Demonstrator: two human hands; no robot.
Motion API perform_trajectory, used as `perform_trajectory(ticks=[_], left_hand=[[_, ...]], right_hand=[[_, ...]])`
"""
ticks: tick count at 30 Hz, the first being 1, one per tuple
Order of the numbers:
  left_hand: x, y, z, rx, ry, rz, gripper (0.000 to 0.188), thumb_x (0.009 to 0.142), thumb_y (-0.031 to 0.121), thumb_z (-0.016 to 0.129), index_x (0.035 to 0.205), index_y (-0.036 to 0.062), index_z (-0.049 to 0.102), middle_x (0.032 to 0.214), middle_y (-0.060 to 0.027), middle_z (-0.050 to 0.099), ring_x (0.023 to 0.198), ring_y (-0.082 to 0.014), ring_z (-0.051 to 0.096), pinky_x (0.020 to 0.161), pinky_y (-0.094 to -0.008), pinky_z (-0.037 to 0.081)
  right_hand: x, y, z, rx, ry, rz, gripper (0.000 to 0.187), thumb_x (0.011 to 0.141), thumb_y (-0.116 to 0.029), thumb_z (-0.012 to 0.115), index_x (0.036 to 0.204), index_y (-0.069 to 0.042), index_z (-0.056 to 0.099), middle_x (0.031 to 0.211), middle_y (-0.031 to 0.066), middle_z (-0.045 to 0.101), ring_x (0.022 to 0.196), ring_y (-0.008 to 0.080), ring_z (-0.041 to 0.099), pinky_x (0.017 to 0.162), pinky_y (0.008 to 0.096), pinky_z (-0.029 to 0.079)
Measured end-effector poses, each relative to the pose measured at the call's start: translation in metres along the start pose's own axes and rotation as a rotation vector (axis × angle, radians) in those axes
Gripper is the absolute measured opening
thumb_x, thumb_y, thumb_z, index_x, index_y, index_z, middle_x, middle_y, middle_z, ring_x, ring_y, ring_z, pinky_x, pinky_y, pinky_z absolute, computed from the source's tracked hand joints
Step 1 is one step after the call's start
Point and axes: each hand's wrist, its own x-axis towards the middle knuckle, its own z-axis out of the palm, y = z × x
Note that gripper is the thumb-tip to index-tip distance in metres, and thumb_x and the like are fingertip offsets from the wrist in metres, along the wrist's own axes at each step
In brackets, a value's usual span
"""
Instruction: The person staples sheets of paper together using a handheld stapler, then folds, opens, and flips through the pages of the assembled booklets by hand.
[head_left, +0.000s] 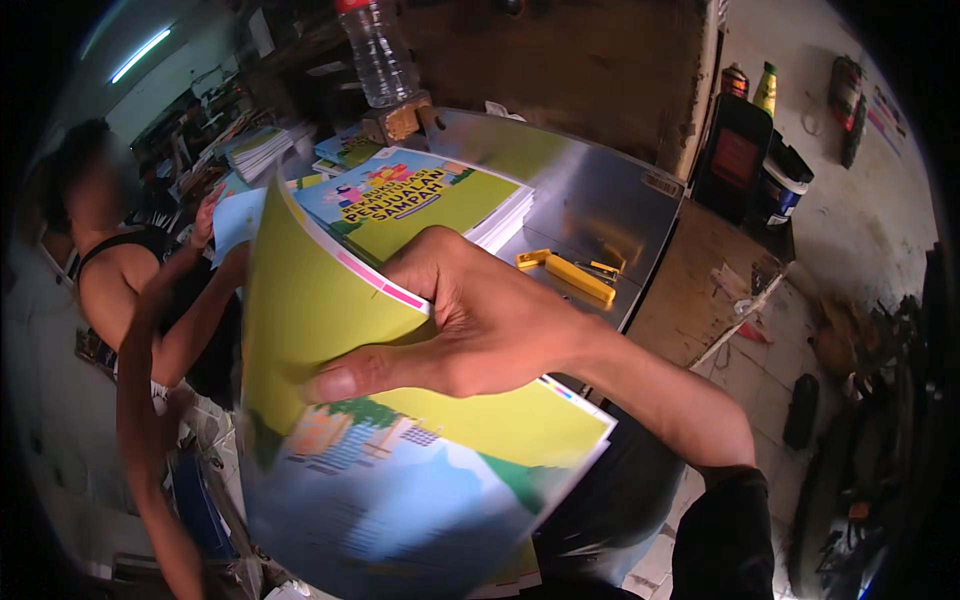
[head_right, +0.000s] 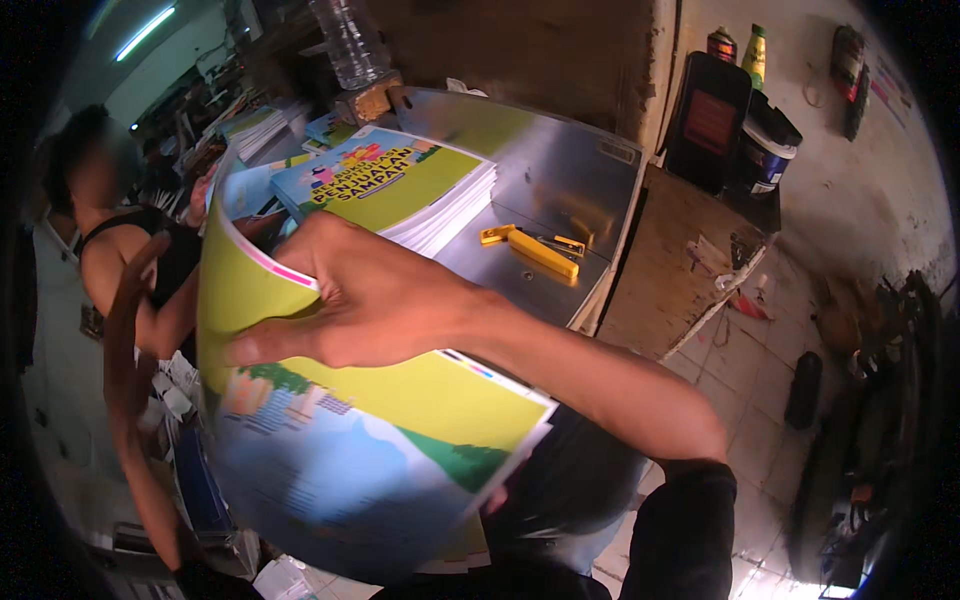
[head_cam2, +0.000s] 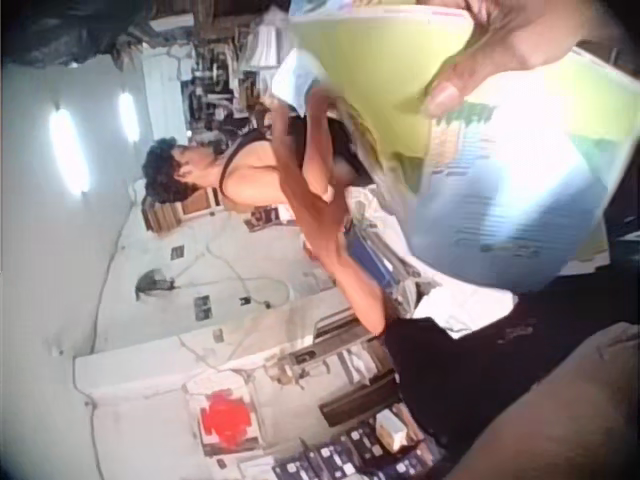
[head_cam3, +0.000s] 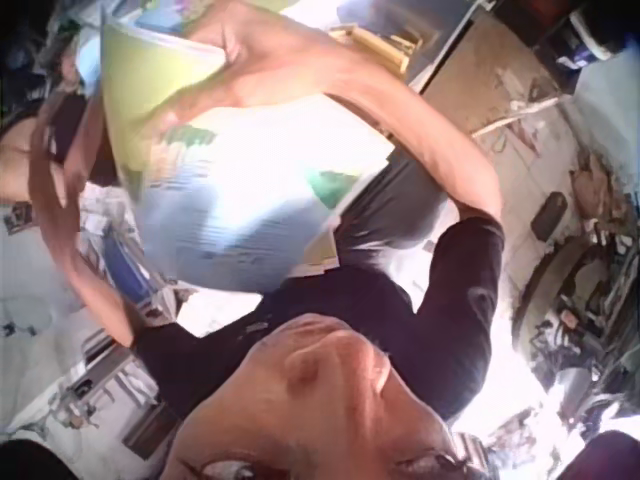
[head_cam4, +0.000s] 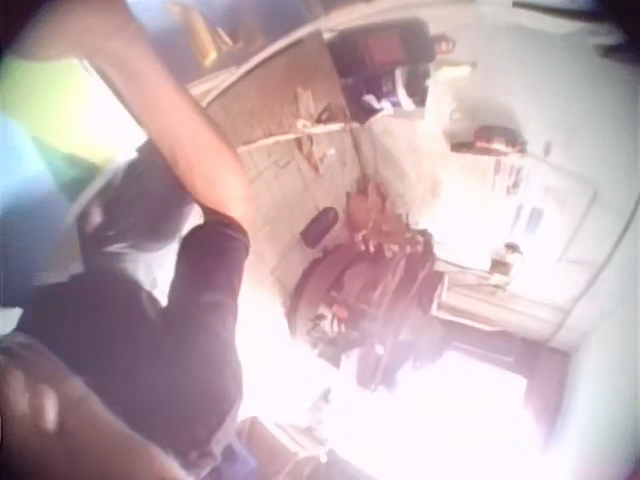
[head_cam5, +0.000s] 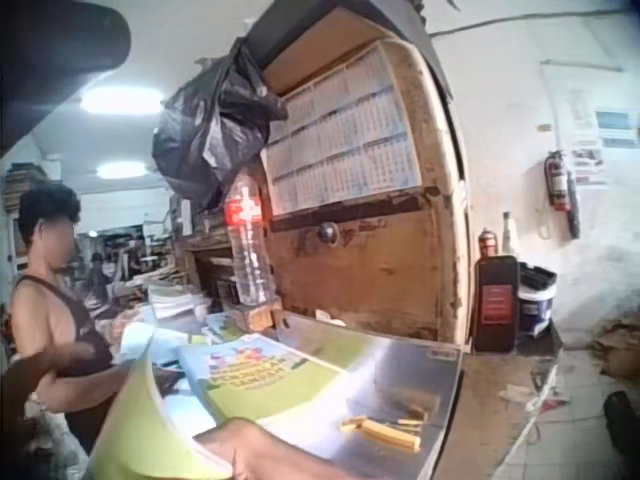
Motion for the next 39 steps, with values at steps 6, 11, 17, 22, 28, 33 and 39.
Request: perform_trajectory(ticks=[6,11,17,22,28,33,39], left_hand=[[0.024,0.065,0.026,-0.052,-0.327,0.009,0.066,0.078,0.018,0.084,0.136,0.0000,0.056,0.131,-0.0149,0.062,0.124,-0.0266,0.058,0.108,-0.0415,0.042],[0.009,0.088,-0.031,0.513,-0.202,-0.441,0.047,0.078,0.013,0.083,0.120,0.0027,0.064,0.110,-0.0131,0.066,0.100,-0.0317,0.064,0.097,-0.0425,0.047],[0.008,-0.031,-0.025,0.587,-0.136,-0.471,0.061,0.082,0.020,0.080,0.132,0.0067,0.048,0.117,-0.0172,0.065,0.105,-0.0334,0.065,0.095,-0.0435,0.049],[0.051,-0.008,-0.009,1.174,0.046,-0.649,0.078,0.086,0.027,0.077,0.147,0.0104,0.031,0.126,-0.0215,0.063,0.112,-0.0345,0.064,0.095,-0.0445,0.050],[0.111,-0.091,0.099,0.257,0.233,0.176,0.041,0.085,0.006,0.072,0.124,-0.0002,0.059,0.129,-0.0226,0.067,0.120,-0.0301,0.066,0.102,-0.0386,0.050],[0.126,-0.126,0.160,-0.221,-0.276,0.350,0.042,0.081,-0.004,0.071,0.122,0.0030,0.072,0.126,-0.0154,0.071,0.125,-0.0249,0.064,0.110,-0.0369,0.045],[0.134,-0.115,0.151,-0.216,-0.293,0.330,0.049,0.076,-0.010,0.070,0.122,0.0073,0.074,0.126,-0.0100,0.072,0.123,-0.0231,0.065,0.108,-0.0337,0.046]], right_hand=[[0.007,0.030,0.002,-0.002,0.208,-0.454,0.015,0.082,-0.008,0.082,0.093,0.000,0.076,0.077,0.0122,0.070,0.079,0.0226,0.064,0.073,0.0360,0.050],[0.014,0.003,0.007,-0.200,0.238,-0.772,0.025,0.076,-0.011,0.085,0.095,0.003,0.074,0.092,0.0137,0.073,0.095,0.0331,0.065,0.081,0.0395,0.053],[-0.073,-0.023,-0.085,-1.380,0.494,-0.513,0.035,0.077,-0.010,0.072,0.105,0.011,0.072,0.098,0.0186,0.074,0.097,0.0310,0.071,0.084,0.0384,0.055],[-0.192,-0.038,-0.168,-1.622,0.902,-0.053,0.076,0.082,-0.012,0.074,0.150,-0.001,0.042,0.124,0.0166,0.069,0.108,0.0308,0.066,0.094,0.0420,0.052],[-0.224,-0.027,-0.167,-1.961,0.625,0.358,0.109,0.084,-0.038,0.079,0.163,-0.006,0.011,0.148,0.0119,0.057,0.139,0.0323,0.047,0.116,0.0475,0.031],[-0.236,-0.022,-0.170,-1.958,0.633,0.406,0.110,0.085,-0.051,0.076,0.163,-0.006,0.012,0.147,0.0107,0.058,0.141,0.0318,0.045,0.117,0.0463,0.029],[-0.231,-0.021,-0.170,-2.018,0.581,0.566,0.115,0.084,-0.059,0.074,0.164,-0.010,0.007,0.149,0.0083,0.057,0.142,0.0322,0.044,0.117,0.0481,0.028]])
